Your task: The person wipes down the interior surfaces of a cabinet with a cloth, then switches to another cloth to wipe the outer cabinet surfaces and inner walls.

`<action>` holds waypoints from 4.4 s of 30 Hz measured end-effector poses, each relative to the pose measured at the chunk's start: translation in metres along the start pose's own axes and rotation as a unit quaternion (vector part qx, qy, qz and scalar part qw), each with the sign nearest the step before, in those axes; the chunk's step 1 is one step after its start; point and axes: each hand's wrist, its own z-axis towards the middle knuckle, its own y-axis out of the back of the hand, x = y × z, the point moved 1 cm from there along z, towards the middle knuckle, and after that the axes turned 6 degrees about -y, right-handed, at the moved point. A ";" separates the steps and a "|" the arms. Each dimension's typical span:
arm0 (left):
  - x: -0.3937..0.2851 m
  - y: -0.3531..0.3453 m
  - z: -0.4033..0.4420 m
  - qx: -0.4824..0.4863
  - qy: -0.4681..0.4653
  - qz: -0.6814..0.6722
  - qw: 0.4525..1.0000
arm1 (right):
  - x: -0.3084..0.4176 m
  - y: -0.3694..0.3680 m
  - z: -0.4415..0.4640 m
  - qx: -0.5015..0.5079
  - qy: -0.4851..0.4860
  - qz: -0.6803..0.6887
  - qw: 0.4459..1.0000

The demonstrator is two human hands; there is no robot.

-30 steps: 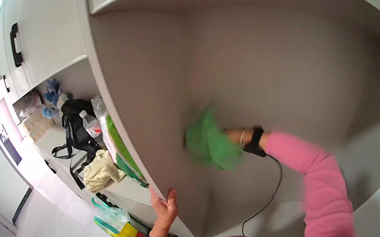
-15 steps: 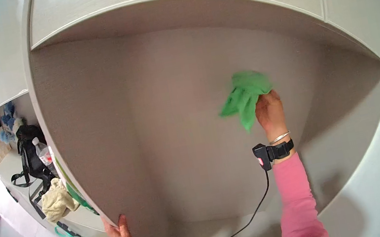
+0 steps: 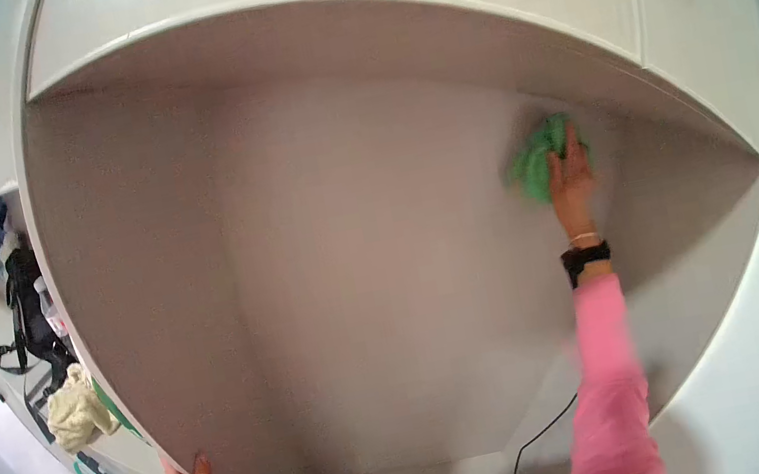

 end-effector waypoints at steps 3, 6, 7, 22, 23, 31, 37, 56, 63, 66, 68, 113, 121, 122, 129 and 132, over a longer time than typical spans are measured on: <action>-0.019 -0.006 0.005 0.016 -0.074 0.114 0.991 | -0.067 -0.002 0.015 0.004 -0.019 -0.161 0.987; -0.044 -0.010 0.013 0.056 -0.125 0.202 0.970 | -0.087 -0.034 0.028 -0.070 -0.057 -0.216 0.972; -0.044 -0.012 0.011 0.055 -0.120 0.204 0.970 | -0.080 -0.043 0.034 -0.091 -0.078 -0.187 0.975; -0.041 -0.013 0.017 0.064 -0.144 0.199 0.967 | 0.224 -0.192 0.038 -0.161 -0.106 -0.325 0.926; -0.041 -0.013 0.017 0.055 -0.143 0.204 0.967 | 0.237 -0.196 0.034 -0.133 -0.089 -0.251 0.955; -0.038 -0.011 0.019 0.055 -0.198 0.220 0.954 | 0.297 -0.215 -0.018 0.062 0.226 0.019 0.972; -0.040 -0.014 0.016 0.041 -0.155 0.190 0.969 | 0.218 -0.165 -0.082 0.255 0.408 -0.116 0.869; -0.036 -0.017 0.009 -0.060 -0.094 0.140 0.984 | -0.074 -0.038 -0.184 0.053 -0.027 -0.206 0.977; -0.036 -0.019 0.006 -0.077 -0.073 0.140 0.985 | 0.077 -0.119 -0.187 0.147 0.075 -0.123 0.979; -0.038 -0.015 0.008 -0.065 -0.050 0.134 0.988 | 0.112 -0.141 -0.243 0.352 0.309 -0.076 0.881; -0.020 -0.002 0.004 -0.102 -0.042 0.182 0.977 | 0.086 -0.131 -0.276 0.336 0.365 -0.014 0.868; 0.004 0.002 -0.011 -0.140 -0.074 0.133 0.978 | -0.106 -0.026 -0.330 0.095 -0.286 -0.431 0.850; -0.053 -0.025 0.010 -0.046 -0.117 0.240 0.963 | 0.034 -0.070 -0.310 0.134 -0.077 -0.119 0.981; -0.047 -0.022 0.010 -0.046 -0.129 0.254 0.958 | 0.056 -0.082 -0.274 0.138 -0.052 -0.075 0.986; -0.043 -0.016 0.009 -0.055 -0.067 0.177 0.980 | 0.157 -0.162 -0.070 -0.119 0.072 -0.134 0.981; -0.053 -0.020 0.010 -0.036 -0.081 0.238 0.967 | 0.199 -0.206 -0.021 -0.105 0.099 -0.230 0.962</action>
